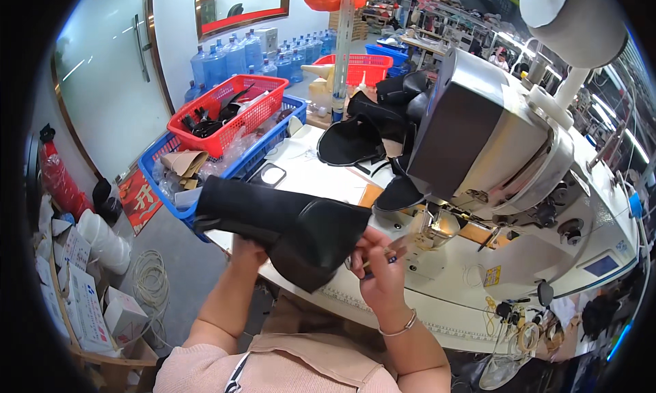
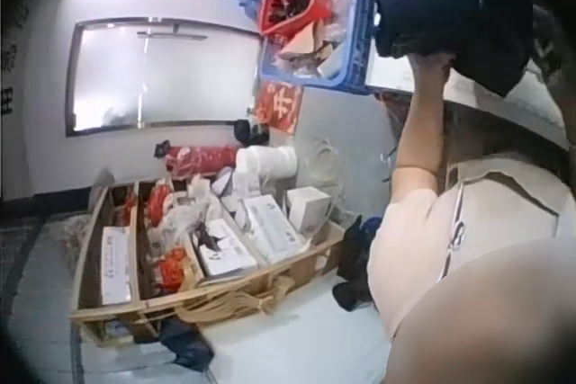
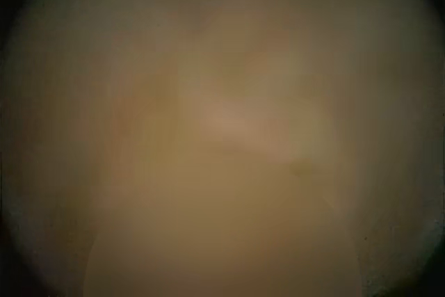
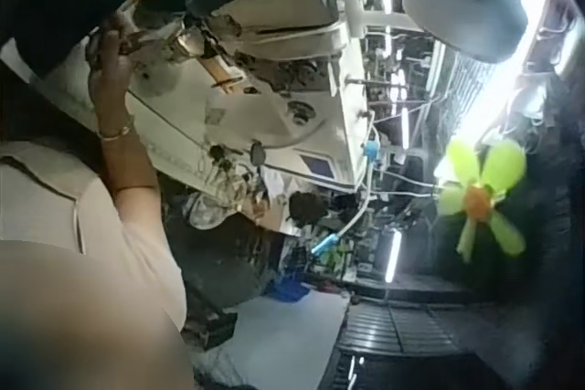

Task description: The recorder uses an industrial sewing machine to stitch together the black leather upper components of a boot.

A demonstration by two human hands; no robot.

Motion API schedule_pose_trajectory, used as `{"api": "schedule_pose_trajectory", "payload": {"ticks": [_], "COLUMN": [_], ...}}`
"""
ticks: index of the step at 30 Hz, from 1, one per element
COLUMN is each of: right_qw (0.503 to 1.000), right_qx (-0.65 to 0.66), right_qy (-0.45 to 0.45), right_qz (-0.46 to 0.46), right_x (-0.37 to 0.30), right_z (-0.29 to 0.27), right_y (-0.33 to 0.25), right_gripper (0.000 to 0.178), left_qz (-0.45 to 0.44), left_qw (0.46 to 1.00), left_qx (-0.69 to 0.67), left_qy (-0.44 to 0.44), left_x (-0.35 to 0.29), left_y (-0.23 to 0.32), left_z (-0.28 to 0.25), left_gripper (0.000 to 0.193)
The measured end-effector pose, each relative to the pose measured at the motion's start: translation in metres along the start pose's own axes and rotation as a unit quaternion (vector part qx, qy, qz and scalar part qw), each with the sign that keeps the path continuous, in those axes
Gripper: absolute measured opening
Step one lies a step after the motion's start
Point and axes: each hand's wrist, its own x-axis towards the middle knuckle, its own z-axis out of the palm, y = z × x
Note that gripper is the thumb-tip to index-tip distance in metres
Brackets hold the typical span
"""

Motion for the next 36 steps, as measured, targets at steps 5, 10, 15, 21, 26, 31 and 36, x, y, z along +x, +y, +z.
{"api": "schedule_pose_trajectory", "payload": {"ticks": [5, 10, 15, 21, 26, 31, 36], "right_qw": [0.980, 0.956, 0.940, 0.917, 0.903, 0.901, 0.899], "right_qx": [-0.171, -0.201, -0.196, -0.207, -0.242, -0.254, -0.259], "right_qy": [0.070, 0.136, 0.199, 0.242, 0.248, 0.247, 0.276], "right_qz": [0.080, 0.163, 0.197, 0.241, 0.254, 0.249, 0.220], "right_x": [0.000, -0.021, -0.046, -0.063, -0.063, -0.067, -0.085], "right_z": [0.002, -0.023, -0.051, -0.069, -0.073, -0.071, -0.077], "right_y": [0.000, 0.012, 0.017, 0.010, 0.010, 0.017, 0.008], "right_gripper": [0.031, 0.014, 0.015, 0.014, 0.015, 0.016, 0.016], "left_qz": [0.232, 0.523, 0.342, 0.043, -0.039, -0.065, 0.069], "left_qw": [0.896, 0.408, 0.440, 0.425, 0.310, 0.353, 0.296], "left_qx": [0.362, 0.747, 0.826, 0.879, 0.936, 0.925, 0.942], "left_qy": [0.111, 0.037, 0.080, 0.215, 0.163, 0.126, 0.141], "left_x": [0.071, 0.152, 0.142, 0.058, 0.078, 0.108, 0.113], "left_y": [0.080, 0.181, 0.202, 0.191, 0.232, 0.248, 0.262], "left_z": [-0.017, -0.052, -0.153, -0.230, -0.218, -0.219, -0.219], "left_gripper": [0.063, 0.053, 0.074, 0.091, 0.114, 0.069, 0.030]}}
